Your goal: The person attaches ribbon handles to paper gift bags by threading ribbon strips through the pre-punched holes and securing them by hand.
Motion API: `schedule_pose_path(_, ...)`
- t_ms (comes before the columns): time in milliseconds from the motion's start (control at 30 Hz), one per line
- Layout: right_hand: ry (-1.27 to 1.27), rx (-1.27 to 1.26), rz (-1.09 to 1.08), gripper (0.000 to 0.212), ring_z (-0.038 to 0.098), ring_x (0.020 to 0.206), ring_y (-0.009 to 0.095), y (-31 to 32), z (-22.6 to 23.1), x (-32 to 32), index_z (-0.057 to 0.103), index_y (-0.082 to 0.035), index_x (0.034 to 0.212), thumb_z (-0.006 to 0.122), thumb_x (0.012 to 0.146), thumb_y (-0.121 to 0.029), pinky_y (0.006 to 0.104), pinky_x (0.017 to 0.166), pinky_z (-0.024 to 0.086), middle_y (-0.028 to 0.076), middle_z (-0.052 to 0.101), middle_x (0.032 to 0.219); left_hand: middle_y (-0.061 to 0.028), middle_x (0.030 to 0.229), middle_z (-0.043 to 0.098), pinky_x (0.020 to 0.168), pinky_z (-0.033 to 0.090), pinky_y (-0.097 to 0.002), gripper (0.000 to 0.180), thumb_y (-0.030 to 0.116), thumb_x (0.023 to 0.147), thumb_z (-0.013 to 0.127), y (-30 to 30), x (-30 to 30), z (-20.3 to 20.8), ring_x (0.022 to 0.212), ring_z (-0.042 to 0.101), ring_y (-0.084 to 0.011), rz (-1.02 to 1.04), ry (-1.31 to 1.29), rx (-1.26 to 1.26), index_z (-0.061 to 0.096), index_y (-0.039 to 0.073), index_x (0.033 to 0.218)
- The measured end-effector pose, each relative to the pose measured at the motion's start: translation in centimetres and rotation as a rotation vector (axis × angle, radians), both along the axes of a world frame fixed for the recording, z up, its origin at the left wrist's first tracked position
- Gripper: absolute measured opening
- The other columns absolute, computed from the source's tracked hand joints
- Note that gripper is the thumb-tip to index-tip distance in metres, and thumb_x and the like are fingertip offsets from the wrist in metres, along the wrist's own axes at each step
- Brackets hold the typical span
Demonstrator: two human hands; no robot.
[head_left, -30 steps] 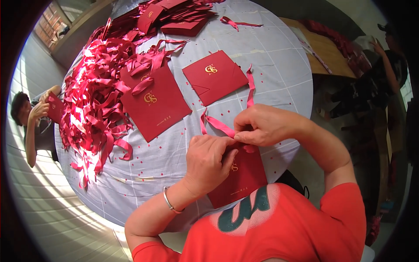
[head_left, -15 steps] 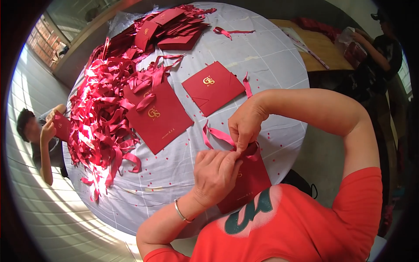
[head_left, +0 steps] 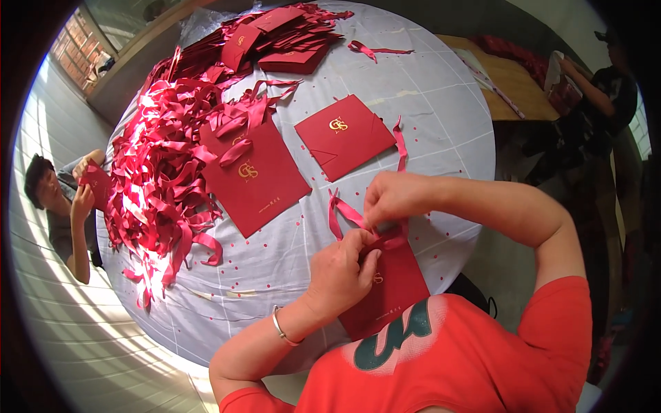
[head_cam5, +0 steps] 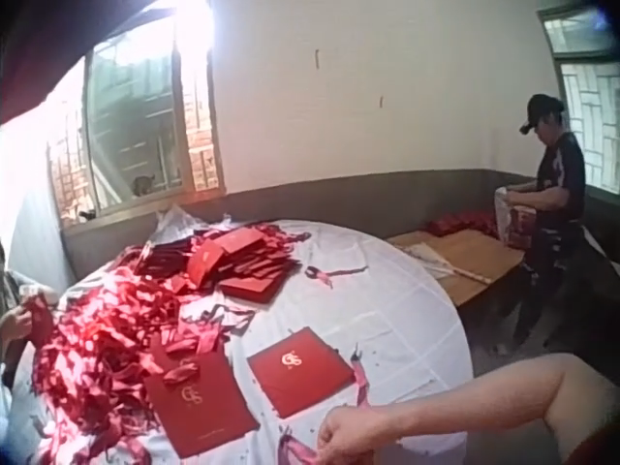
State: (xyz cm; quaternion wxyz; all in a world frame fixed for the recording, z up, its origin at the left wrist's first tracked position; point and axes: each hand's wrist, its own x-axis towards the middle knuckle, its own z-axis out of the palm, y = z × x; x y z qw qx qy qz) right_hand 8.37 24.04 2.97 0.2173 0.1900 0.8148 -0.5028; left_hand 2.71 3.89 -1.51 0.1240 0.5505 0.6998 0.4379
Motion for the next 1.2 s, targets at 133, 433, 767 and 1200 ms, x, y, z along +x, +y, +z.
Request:
schedule_pose_path(133,0.378,0.115,-0.171,0.017,0.056,0.063,0.007,1.8,-1.9,-1.7,0.071,0.002,0.077,0.071,0.079,-0.015,0.0271,0.057,0.045,0.003,0.064,0.065,-0.0116,0.077,0.067,0.060,0.051,-0.0410,0.020,0.012,0.085,0.069,0.1,0.2,-0.1,0.073,0.067,-0.0321,0.008,0.014,-0.026,0.056,0.006,0.100)
schedule_pose_path(433,0.554,0.325,-0.123,0.020,0.065,0.066,0.021,1.3,-4.2,-4.7,0.072,0.001,0.082,0.070,0.082,-0.018,0.0335,0.063,0.051,0.013,0.069,0.071,-0.0280,0.127,0.057,0.072,0.055,-0.0423,0.031,0.009,0.081,0.072,-0.1,0.3,-0.1,0.090,0.067,-0.0410,0.049,0.104,-0.028,0.054,0.003,0.105)
schedule_pose_path(767,0.524,0.075,-0.336,0.023,0.064,0.065,0.014,2.2,-2.4,-2.8,0.071,0.003,0.087,0.067,0.084,-0.019,0.0304,0.061,0.050,0.011,0.069,0.072,-0.0321,0.124,0.057,0.068,0.054,-0.0422,0.030,0.012,0.084,0.068,-0.3,-0.2,-0.3,0.082,0.067,-0.0390,-0.017,0.089,-0.065,0.050,0.004,0.107)
schedule_pose_path(1200,0.381,0.385,-0.123,0.029,0.063,0.059,0.019,1.0,-3.3,-4.0,0.071,0.002,0.076,0.074,0.082,-0.026,0.0340,0.058,0.049,0.015,0.066,0.064,-0.0305,0.122,0.059,0.066,0.054,-0.0424,0.029,0.014,0.085,0.069,-0.1,0.0,-0.4,0.079,0.068,-0.0379,-0.016,0.122,-0.073,0.052,0.004,0.106)
